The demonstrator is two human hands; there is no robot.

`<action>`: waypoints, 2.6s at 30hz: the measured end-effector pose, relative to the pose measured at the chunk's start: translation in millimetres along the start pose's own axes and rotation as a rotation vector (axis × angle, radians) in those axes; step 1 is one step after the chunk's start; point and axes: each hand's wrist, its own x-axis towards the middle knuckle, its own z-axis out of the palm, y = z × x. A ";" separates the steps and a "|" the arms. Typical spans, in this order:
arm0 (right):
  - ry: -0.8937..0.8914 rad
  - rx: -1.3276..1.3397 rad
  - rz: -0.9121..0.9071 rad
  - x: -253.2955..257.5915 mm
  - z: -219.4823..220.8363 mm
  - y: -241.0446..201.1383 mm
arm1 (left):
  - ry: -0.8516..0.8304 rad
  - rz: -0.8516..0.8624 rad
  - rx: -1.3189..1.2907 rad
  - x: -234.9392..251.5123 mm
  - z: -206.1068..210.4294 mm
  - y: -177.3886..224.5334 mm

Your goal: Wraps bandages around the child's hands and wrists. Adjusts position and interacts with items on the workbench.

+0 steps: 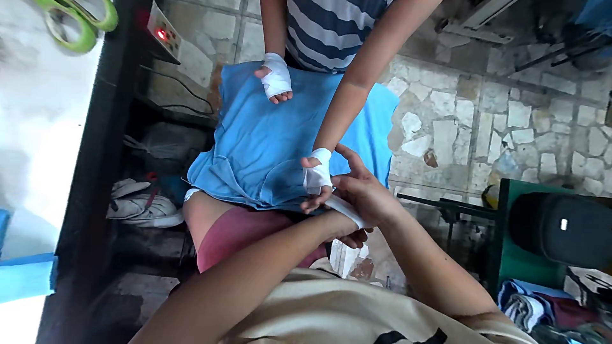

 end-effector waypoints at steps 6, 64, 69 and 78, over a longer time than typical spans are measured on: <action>0.054 0.130 0.135 7.2 0.7 -4.3 | 0.010 -0.066 -0.032 -2.8 -4.9 2.5; -0.269 -0.145 -0.296 -57.8 20.4 -74.4 | 0.687 0.596 0.472 -56.7 -24.6 -15.0; -0.262 -0.391 -0.306 -51.1 43.9 -80.0 | 0.717 0.761 0.538 -60.5 -17.2 -22.0; -0.199 -0.393 -0.091 -7.0 62.5 -111.5 | 0.662 0.761 0.157 -51.7 -19.1 -19.9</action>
